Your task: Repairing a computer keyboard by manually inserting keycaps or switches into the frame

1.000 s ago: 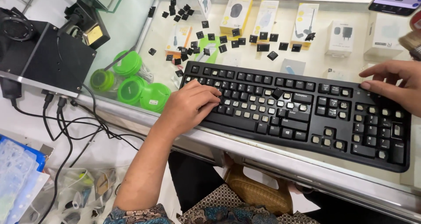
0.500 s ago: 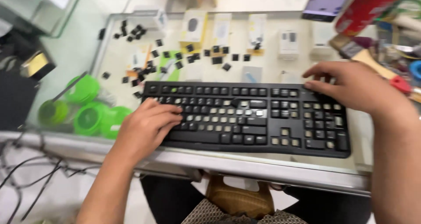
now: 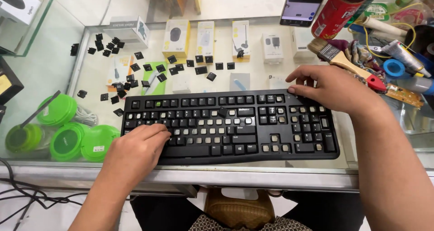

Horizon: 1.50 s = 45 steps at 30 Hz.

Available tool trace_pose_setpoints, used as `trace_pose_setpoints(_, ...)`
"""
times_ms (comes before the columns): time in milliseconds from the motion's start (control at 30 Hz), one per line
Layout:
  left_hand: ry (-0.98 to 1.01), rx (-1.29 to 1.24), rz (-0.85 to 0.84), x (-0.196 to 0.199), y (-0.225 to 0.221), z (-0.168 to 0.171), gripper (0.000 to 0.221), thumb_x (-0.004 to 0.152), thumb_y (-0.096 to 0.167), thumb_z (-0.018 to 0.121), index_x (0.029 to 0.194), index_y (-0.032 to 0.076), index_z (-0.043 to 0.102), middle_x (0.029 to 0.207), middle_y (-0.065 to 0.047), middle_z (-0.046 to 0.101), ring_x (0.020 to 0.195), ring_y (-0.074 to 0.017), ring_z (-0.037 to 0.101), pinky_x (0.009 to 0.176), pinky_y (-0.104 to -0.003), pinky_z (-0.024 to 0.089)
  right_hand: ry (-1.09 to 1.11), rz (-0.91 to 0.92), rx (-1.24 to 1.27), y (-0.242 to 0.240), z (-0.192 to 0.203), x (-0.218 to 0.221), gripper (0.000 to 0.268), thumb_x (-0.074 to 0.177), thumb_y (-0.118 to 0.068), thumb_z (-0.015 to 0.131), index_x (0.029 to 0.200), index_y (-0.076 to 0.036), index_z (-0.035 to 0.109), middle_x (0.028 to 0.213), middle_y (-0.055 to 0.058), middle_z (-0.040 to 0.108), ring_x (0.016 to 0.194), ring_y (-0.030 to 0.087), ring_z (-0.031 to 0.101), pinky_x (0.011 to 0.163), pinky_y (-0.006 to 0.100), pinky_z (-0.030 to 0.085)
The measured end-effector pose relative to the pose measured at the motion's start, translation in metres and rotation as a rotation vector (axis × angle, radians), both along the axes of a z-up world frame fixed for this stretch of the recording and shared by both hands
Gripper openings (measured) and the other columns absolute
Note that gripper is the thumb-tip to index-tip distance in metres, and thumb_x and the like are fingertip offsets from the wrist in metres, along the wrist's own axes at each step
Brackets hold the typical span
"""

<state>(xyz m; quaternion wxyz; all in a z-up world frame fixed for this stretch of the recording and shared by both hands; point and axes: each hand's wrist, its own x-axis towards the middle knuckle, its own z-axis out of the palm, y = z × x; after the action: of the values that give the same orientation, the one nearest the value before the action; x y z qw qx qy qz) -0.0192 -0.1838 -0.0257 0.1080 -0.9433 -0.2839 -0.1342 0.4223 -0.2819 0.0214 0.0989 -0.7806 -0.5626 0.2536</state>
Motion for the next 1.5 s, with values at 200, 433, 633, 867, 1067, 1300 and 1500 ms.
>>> trace_pose_setpoints(200,0.012,-0.067,-0.009,0.003,-0.001,0.005,0.016,0.094,0.022,0.070,0.106,0.024,0.078,0.117,0.007,0.076,0.098,-0.0162,0.073,0.061,-0.040,0.059,0.019,0.002,0.008,0.000,0.000,0.002,0.027,0.098,-0.036,0.067,0.119,-0.022,0.076,0.097,0.001,0.076,0.089,0.018,0.068,0.082,0.033,0.048)
trace_pose_setpoints(433,-0.100,0.003,-0.023,0.016,-0.022,0.021,0.012,0.093,0.015,0.071,0.103,0.016,0.078,0.109,0.004,0.075,0.094,-0.0183,0.068,0.066,-0.036,0.056,-0.017,0.056,0.031,0.000,-0.008,0.009,0.030,0.096,-0.038,0.067,0.119,-0.022,0.077,0.102,0.003,0.079,0.093,0.020,0.072,0.084,0.035,0.050)
trace_pose_setpoints(633,-0.154,-0.122,-0.049,0.013,-0.017,0.032,0.013,0.098,0.020,0.068,0.100,0.012,0.078,0.105,0.003,0.075,0.090,-0.0239,0.062,0.073,-0.039,0.053,-0.131,-0.004,-0.035,0.005,-0.001,-0.002,0.032,0.096,-0.043,0.067,0.121,-0.026,0.079,0.108,0.001,0.082,0.098,0.022,0.073,0.086,0.036,0.051)
trace_pose_setpoints(867,-0.535,-0.492,0.050,0.016,0.081,0.038,0.026,0.103,0.029,0.065,0.107,0.008,0.080,0.105,-0.007,0.080,0.095,-0.0198,0.073,0.085,-0.034,0.053,-0.125,-0.006,0.059,0.008,-0.048,0.035,0.030,0.094,-0.042,0.072,0.120,-0.030,0.082,0.095,-0.004,0.080,0.086,0.016,0.068,0.081,0.034,0.047)
trace_pose_setpoints(1067,-0.318,-0.627,0.201,0.081,0.110,0.065,0.012,0.099,0.016,0.068,0.109,0.017,0.074,0.113,-0.001,0.080,0.098,-0.0168,0.074,0.094,-0.037,0.061,-0.019,-0.038,0.095,0.008,-0.053,0.037,0.026,0.094,-0.035,0.077,0.117,-0.024,0.084,0.091,-0.001,0.078,0.080,0.017,0.063,0.079,0.032,0.044)
trace_pose_setpoints(1300,-0.007,-0.166,-0.042,0.113,0.141,0.024,0.021,0.088,0.012,0.074,0.107,0.020,0.074,0.103,0.003,0.078,0.100,-0.0302,0.059,0.072,-0.051,0.051,-0.002,-0.056,0.085,0.010,-0.050,0.037,0.025,0.095,-0.033,0.077,0.118,-0.024,0.083,0.088,0.000,0.077,0.080,0.017,0.063,0.077,0.032,0.044)
trace_pose_setpoints(1500,0.113,-0.008,-0.118,0.120,0.144,0.023,0.032,0.088,-0.005,0.061,0.106,0.016,0.076,0.092,-0.003,0.078,0.093,-0.0307,0.062,0.062,-0.045,0.047,0.081,0.032,0.164,0.011,-0.089,0.063,0.024,0.094,-0.027,0.078,0.117,-0.019,0.083,0.085,0.004,0.080,0.073,0.016,0.064,0.071,0.032,0.046)
